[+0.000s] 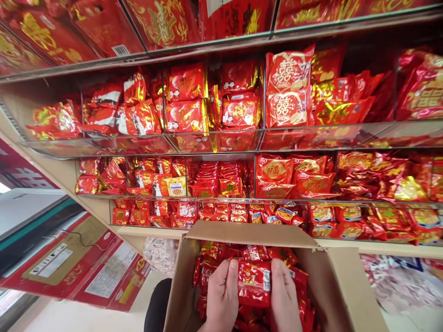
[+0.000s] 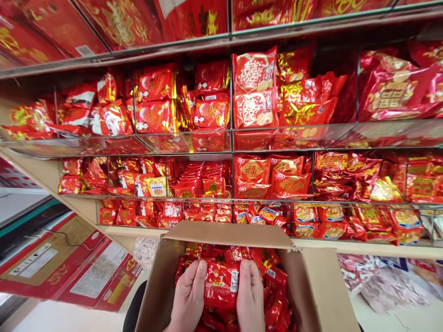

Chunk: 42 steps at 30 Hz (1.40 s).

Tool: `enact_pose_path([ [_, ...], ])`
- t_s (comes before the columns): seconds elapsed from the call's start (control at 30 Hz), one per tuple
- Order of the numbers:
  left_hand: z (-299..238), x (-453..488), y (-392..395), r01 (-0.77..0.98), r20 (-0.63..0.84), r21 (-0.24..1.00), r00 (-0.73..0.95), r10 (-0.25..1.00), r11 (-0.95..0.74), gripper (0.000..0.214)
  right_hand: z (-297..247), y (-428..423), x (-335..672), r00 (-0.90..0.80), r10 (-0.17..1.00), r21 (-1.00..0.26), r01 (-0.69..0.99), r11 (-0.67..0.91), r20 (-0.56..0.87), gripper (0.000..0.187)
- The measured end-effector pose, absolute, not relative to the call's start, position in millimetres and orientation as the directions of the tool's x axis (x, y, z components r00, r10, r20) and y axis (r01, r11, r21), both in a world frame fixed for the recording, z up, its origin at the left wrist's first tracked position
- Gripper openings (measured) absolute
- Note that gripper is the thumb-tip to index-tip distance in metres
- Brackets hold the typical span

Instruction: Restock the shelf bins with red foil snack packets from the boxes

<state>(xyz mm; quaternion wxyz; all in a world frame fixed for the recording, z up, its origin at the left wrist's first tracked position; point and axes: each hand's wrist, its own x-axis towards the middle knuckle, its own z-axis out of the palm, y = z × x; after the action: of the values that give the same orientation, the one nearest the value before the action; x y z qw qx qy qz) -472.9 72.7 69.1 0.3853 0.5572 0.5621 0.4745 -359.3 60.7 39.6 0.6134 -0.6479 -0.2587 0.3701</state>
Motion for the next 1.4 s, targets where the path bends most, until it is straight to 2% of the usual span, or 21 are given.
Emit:
enact_pose_path([
  [0.13, 69, -472, 68, 0.192, 0.121, 0.977, -0.148, 0.982, -0.091, 0.034, 22, 62, -362, 0.591, 0.777, -0.977, -0.148, -0.156, -0.214, 0.036],
  [0.27, 62, -472, 68, 0.184, 0.128, 0.979, -0.209, 0.970, -0.089, 0.031, 20, 64, -363, 0.447, 0.884, -0.980, -0.192, -0.053, -0.135, 0.032],
  [0.5, 60, -473, 72, 0.157, 0.132, 0.983, -0.264, 0.955, -0.093, 0.031, 33, 68, -356, 0.555, 0.832, -1.000, 0.023, 0.019, 0.029, 0.037],
  [0.57, 62, -473, 73, 0.141, 0.120, 0.986, -0.257, 0.959, -0.086, 0.031, 35, 68, -356, 0.535, 0.845, -1.000, -0.008, 0.028, 0.020, 0.044],
  [0.73, 66, -472, 73, 0.144, 0.121, 0.986, -0.240, 0.963, -0.088, 0.031, 34, 67, -357, 0.389, 0.920, -0.991, -0.132, -0.002, -0.054, 0.040],
  [0.83, 67, -471, 72, 0.151, 0.128, 0.984, -0.261, 0.957, -0.090, 0.030, 33, 66, -356, 0.439, 0.897, -0.996, -0.088, -0.014, -0.051, 0.041],
  [1.03, 64, -470, 71, 0.163, 0.152, 0.981, -0.282, 0.947, -0.109, 0.029, 26, 66, -352, 0.495, 0.869, -0.993, 0.102, -0.064, -0.005, 0.047],
  [1.2, 56, -469, 71, 0.185, 0.155, 0.978, -0.301, 0.941, -0.102, 0.031, 20, 67, -353, 0.506, 0.860, -0.991, 0.135, -0.008, 0.062, 0.043],
  [1.4, 51, -470, 80, 0.162, 0.114, 0.984, -0.264, 0.958, -0.073, 0.031, 34, 70, -350, 0.528, 0.846, -0.985, 0.169, -0.024, 0.070, 0.039],
])
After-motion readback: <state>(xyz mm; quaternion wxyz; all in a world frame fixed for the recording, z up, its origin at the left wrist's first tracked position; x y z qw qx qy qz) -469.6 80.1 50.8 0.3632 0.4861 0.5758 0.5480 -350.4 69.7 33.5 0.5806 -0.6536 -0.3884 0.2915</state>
